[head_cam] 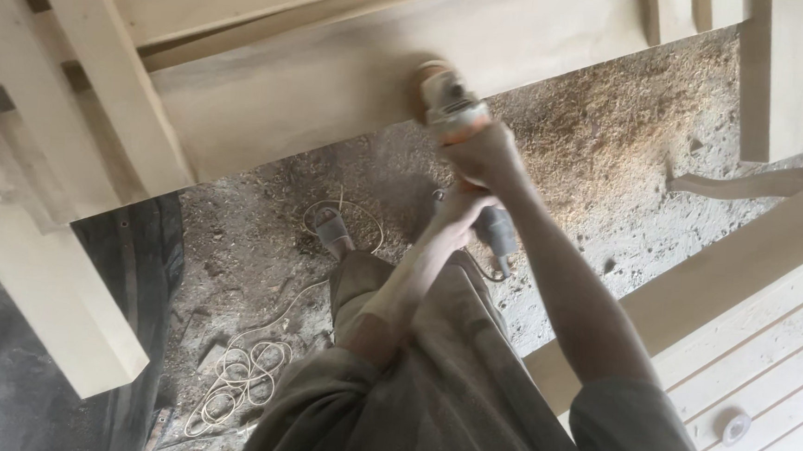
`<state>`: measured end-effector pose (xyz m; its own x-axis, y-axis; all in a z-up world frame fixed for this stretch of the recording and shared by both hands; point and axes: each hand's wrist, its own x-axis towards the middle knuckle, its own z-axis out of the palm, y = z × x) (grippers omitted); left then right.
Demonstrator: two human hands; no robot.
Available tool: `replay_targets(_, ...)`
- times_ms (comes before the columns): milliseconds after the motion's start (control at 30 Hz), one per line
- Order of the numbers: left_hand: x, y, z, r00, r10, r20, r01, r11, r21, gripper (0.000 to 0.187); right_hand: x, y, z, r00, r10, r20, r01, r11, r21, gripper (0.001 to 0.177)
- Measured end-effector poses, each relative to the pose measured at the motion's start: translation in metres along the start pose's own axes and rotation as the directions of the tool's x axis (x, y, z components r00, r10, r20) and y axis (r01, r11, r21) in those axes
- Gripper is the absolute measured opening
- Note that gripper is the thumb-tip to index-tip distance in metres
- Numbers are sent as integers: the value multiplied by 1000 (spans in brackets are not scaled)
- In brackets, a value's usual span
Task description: The person uses an electric orbital sander to smooth the surface of a wooden slatted structure. They move the tool back and forth along the length of the wooden planks, generating sawdust as they work.
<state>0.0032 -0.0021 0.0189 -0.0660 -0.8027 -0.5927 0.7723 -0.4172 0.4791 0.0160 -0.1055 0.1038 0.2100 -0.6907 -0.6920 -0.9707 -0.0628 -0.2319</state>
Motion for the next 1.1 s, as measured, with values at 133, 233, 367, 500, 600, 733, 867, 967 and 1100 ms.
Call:
replay_targets(133,-36,9,-58,998,44,-52,-49,992,-115,30,-14,-52,51,998,-66,1,66,998,14,40)
replay_targets(233,-64,13,-92,986,141,-89,-158,960,-231,36,-31,-85,78,982,-181,46,185,977,-109,32)
replay_targets(367,-84,20,-114,984,150,-96,-174,922,-347,42,-47,-112,90,982,-168,90,176,980,-95,32)
replay_targets(500,-71,16,-96,987,139,-84,-155,956,-248,40,-41,-94,76,985,-151,77,157,985,-74,35)
replay_targets(600,-39,6,-58,997,-13,-82,-4,981,-194,37,-25,-57,47,995,-93,24,94,995,-42,35)
replay_targets(733,6,0,-7,999,-32,-25,30,996,-87,31,0,-14,2,1000,13,-1,-13,1000,0,36)
replay_targets(867,48,3,40,997,-58,59,61,997,-51,31,17,23,-44,994,94,-48,-91,994,65,42)
replay_targets(967,76,6,80,984,-135,117,131,991,40,33,28,56,-83,980,163,-111,-138,970,201,50)
replay_targets(1100,104,10,129,960,-222,174,199,970,140,36,40,97,-127,967,201,-156,-153,950,274,46)
